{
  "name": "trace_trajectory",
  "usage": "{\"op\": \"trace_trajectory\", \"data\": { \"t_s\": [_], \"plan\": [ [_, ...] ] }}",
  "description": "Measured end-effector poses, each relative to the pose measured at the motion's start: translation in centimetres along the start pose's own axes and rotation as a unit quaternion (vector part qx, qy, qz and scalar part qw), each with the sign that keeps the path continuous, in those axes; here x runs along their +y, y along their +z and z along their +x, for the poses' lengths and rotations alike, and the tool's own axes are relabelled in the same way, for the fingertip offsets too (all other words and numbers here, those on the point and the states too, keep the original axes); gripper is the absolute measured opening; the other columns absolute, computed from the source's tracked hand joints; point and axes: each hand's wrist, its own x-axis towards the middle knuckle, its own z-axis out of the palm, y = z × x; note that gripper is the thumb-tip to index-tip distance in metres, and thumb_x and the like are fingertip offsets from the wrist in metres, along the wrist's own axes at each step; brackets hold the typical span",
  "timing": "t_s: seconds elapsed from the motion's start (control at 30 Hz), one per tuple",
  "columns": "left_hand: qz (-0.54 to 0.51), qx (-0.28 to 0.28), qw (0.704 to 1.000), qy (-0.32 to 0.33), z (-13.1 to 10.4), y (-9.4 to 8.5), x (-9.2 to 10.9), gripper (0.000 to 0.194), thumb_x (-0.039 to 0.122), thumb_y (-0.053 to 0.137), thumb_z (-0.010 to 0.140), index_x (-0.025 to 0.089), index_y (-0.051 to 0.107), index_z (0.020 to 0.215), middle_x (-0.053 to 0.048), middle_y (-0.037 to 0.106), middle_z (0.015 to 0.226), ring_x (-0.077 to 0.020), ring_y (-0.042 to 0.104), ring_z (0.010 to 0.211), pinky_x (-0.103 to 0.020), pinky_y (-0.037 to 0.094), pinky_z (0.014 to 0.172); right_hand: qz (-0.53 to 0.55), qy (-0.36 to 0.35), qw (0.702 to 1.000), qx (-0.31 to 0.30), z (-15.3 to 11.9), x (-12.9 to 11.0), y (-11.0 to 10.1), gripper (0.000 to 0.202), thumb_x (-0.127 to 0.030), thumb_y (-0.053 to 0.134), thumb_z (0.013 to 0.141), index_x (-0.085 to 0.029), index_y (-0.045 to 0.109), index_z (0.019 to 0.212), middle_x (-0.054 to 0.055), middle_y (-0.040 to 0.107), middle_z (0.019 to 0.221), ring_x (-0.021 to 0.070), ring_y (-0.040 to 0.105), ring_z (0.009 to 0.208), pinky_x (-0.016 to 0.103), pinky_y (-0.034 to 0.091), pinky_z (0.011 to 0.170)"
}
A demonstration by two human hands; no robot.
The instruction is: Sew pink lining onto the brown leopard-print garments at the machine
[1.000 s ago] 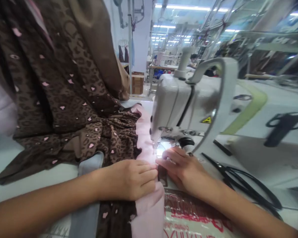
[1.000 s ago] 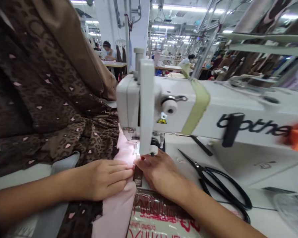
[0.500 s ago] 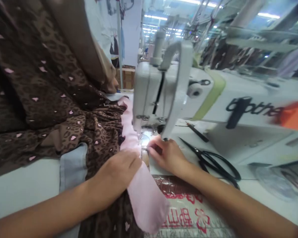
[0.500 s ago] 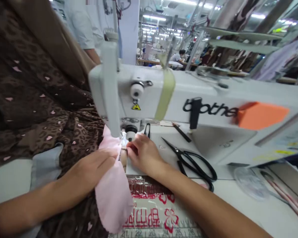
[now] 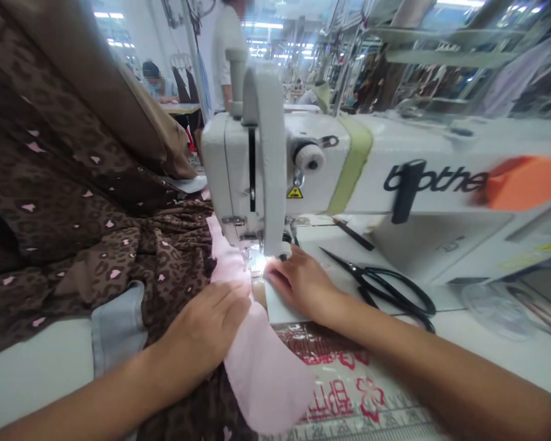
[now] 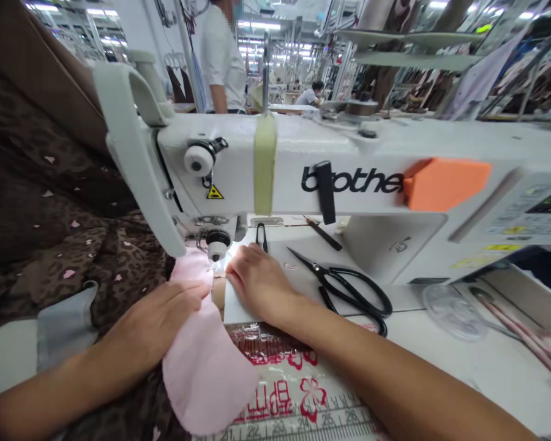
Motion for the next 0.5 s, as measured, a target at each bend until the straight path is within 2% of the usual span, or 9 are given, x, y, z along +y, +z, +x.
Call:
{"op": "trace_trajectory", "data": {
  "t_s": [0.23, 0.4, 0.5],
  "plan": [
    [-0.024, 0.01, 0.997, 0.078, 0.1, 0.3, -3.1, 0.024, 0.015, 0.037, 0.098, 0.005, 0.053, 0.113, -0.011, 0.065, 0.109, -0.0171, 0.057, 0.11, -0.028, 0.049, 0.099, -0.04, -0.053, 0.994, 0.083, 0.0, 0.4, 0.4, 0.023, -0.018, 0.043, 0.09, -0.015, 0.061, 0.076, 0.009, 0.061, 0.073, 0.021, 0.056, 0.072, 0.031, 0.043, 0.06],
    [-0.052, -0.005, 0.996, 0.068, 0.3, 0.9, -4.5, 0.023, 0.016, 0.039, 0.097, 0.007, 0.054, 0.113, -0.01, 0.064, 0.111, -0.0156, 0.056, 0.113, -0.027, 0.046, 0.103, -0.038, -0.067, 0.995, 0.065, -0.2, 0.7, 0.6, 0.023, -0.021, 0.042, 0.092, -0.017, 0.06, 0.078, 0.007, 0.061, 0.075, 0.0196, 0.055, 0.069, 0.031, 0.044, 0.061],
    [-0.059, -0.019, 0.996, 0.06, 0.3, 0.6, -4.6, 0.025, 0.017, 0.037, 0.098, 0.009, 0.055, 0.113, -0.008, 0.064, 0.111, -0.0154, 0.057, 0.111, -0.029, 0.047, 0.102, -0.022, -0.05, 0.997, 0.054, -0.3, 0.1, -0.7, 0.02, -0.018, 0.043, 0.091, -0.017, 0.06, 0.08, 0.006, 0.06, 0.073, 0.0204, 0.056, 0.072, 0.032, 0.044, 0.064]
  ]
}}
